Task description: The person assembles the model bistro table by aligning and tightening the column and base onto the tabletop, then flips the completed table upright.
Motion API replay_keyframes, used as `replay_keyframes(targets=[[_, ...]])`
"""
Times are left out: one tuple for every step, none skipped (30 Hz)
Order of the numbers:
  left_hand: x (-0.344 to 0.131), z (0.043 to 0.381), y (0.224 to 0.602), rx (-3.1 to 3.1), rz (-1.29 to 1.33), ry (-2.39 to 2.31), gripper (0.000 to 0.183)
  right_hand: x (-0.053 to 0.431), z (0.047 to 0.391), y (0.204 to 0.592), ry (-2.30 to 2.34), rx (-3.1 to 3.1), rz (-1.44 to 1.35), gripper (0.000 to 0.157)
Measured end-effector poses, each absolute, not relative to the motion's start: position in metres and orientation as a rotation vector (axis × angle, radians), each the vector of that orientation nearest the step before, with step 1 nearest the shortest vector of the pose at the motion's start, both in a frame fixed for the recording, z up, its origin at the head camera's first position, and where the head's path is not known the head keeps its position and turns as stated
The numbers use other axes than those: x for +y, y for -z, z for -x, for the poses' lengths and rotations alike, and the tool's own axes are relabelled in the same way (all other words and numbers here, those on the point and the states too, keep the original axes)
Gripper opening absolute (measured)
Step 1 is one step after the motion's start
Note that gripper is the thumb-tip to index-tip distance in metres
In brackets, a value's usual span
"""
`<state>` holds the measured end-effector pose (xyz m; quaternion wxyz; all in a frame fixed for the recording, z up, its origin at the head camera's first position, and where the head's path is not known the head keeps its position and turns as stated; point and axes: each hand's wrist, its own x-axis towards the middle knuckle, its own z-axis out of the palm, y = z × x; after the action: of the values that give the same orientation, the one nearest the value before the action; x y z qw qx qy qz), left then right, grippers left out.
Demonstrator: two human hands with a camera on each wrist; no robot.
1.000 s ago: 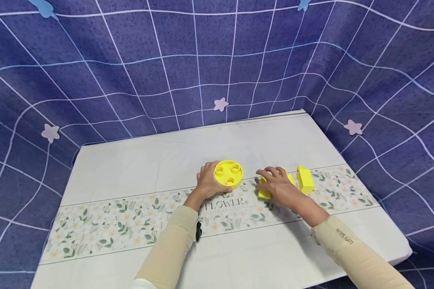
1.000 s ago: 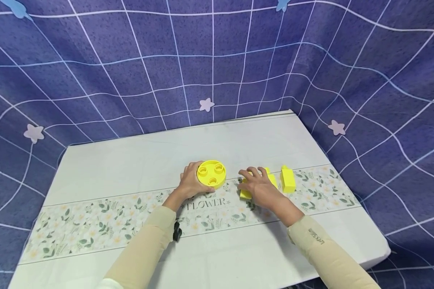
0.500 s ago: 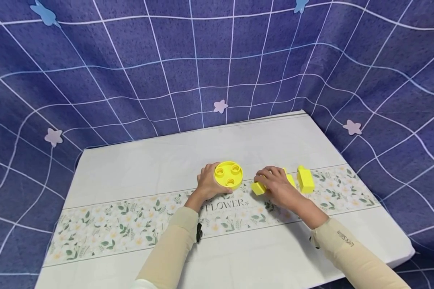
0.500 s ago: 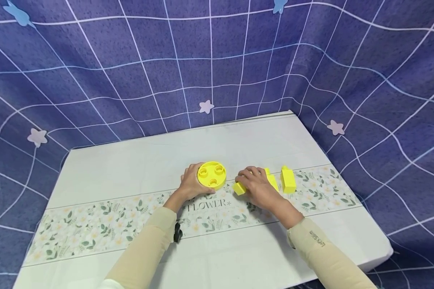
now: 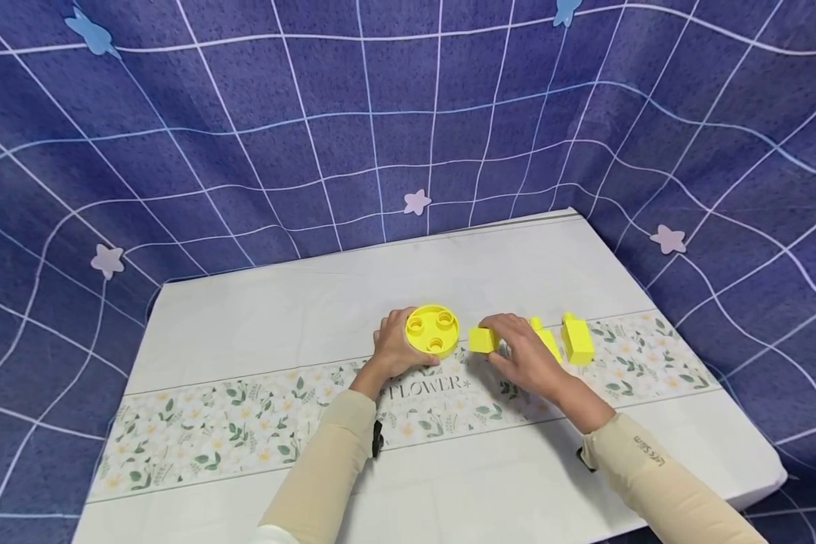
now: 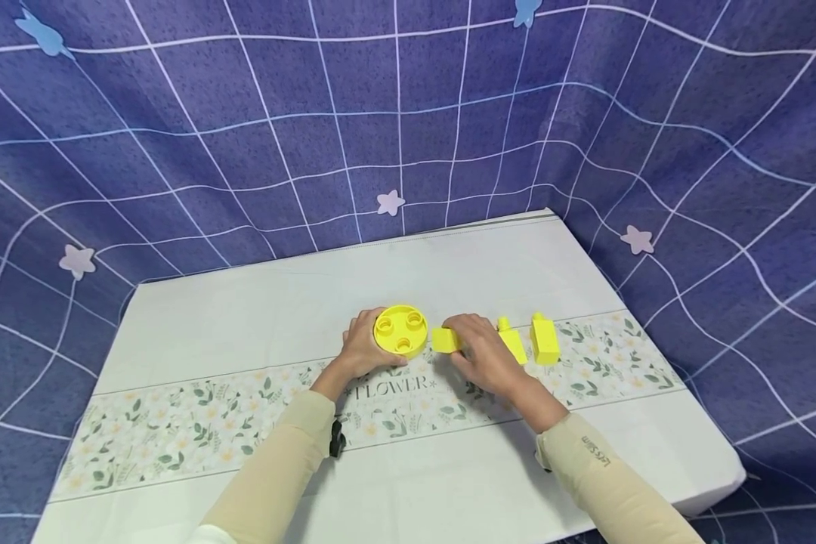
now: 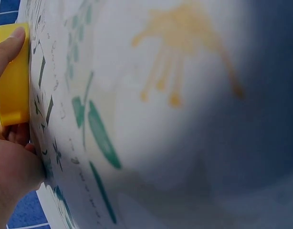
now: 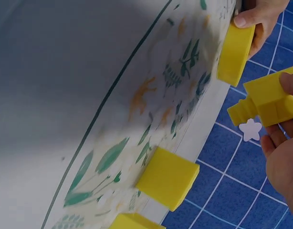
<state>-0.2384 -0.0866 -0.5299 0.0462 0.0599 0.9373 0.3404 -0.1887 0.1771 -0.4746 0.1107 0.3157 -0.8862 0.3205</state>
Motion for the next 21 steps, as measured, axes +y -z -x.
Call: replay_keyframes(targets=[[-0.086, 0.239, 0.530, 2.863, -0.185, -1.035, 0.115, 0.176, 0.189, 0.474, -0.960, -2.592, -0.917, 0.045], [-0.086, 0.239, 0.530, 2.867, -0.188, -1.039, 0.115, 0.175, 0.189, 0.473, -0.983, -2.578, -0.903, 0.045], [-0.086, 0.239, 0.530, 2.870, -0.190, -1.043, 0.115, 0.174, 0.189, 0.473, -1.009, -2.565, -0.891, 0.045], [-0.086, 0.239, 0.530, 2.873, -0.189, -1.043, 0.115, 0.173, 0.189, 0.472, -1.031, -2.551, -0.883, 0.044], [-0.086, 0.239, 0.530, 2.874, -0.187, -1.043, 0.115, 0.171, 0.189, 0.472, -1.059, -2.537, -0.874, 0.044], [-0.086, 0.239, 0.529, 2.873, -0.185, -1.046, 0.115, 0.170, 0.189, 0.471, -1.087, -2.521, -0.869, 0.043], [-0.086, 0.239, 0.529, 2.873, -0.183, -1.049, 0.115, 0.169, 0.189, 0.470, -1.113, -2.506, -0.863, 0.042], [-0.086, 0.239, 0.529, 2.873, -0.183, -1.054, 0.115, 0.168, 0.189, 0.470, -1.145, -2.490, -0.859, 0.041], [-0.086, 0.239, 0.529, 2.871, -0.182, -1.057, 0.115, 0.166, 0.189, 0.470, -1.169, -2.475, -0.857, 0.041], [-0.086, 0.238, 0.529, 2.870, -0.181, -1.060, 0.115, 0.165, 0.190, 0.470, -1.192, -2.457, -0.858, 0.040], [-0.086, 0.238, 0.529, 2.868, -0.180, -1.065, 0.115, 0.164, 0.190, 0.470, -1.220, -2.444, -0.857, 0.039], [-0.086, 0.237, 0.528, 2.866, -0.178, -1.069, 0.115, 0.162, 0.191, 0.470, -1.240, -2.427, -0.855, 0.039], [-0.086, 0.236, 0.528, 2.864, -0.175, -1.068, 0.115, 0.161, 0.191, 0.471, -1.258, -2.415, -0.854, 0.038], [-0.086, 0.236, 0.528, 2.864, -0.175, -1.067, 0.115, 0.159, 0.191, 0.470, -1.280, -2.403, -0.853, 0.038], [-0.086, 0.235, 0.528, 2.864, -0.171, -1.066, 0.115, 0.157, 0.191, 0.470, -1.300, -2.397, -0.844, 0.038], [-0.086, 0.235, 0.528, 2.864, -0.168, -1.062, 0.115, 0.155, 0.192, 0.470, -1.331, -2.393, -0.835, 0.038], [-0.086, 0.234, 0.528, 2.864, -0.165, -1.060, 0.115, 0.153, 0.192, 0.469, -1.358, -2.395, -0.819, 0.037], [-0.085, 0.234, 0.528, 2.865, -0.164, -1.061, 0.115, 0.152, 0.192, 0.468, -1.383, -2.393, -0.804, 0.037], [-0.085, 0.234, 0.528, 2.866, -0.164, -1.059, 0.115, 0.150, 0.192, 0.467, -1.413, -2.398, -0.789, 0.038], [-0.085, 0.234, 0.528, 2.867, -0.165, -1.060, 0.115, 0.149, 0.193, 0.466, -1.446, -2.399, -0.773, 0.038], [-0.085, 0.233, 0.528, 2.865, -0.165, -1.062, 0.115, 0.147, 0.193, 0.465, -1.473, -2.402, -0.759, 0.038]])
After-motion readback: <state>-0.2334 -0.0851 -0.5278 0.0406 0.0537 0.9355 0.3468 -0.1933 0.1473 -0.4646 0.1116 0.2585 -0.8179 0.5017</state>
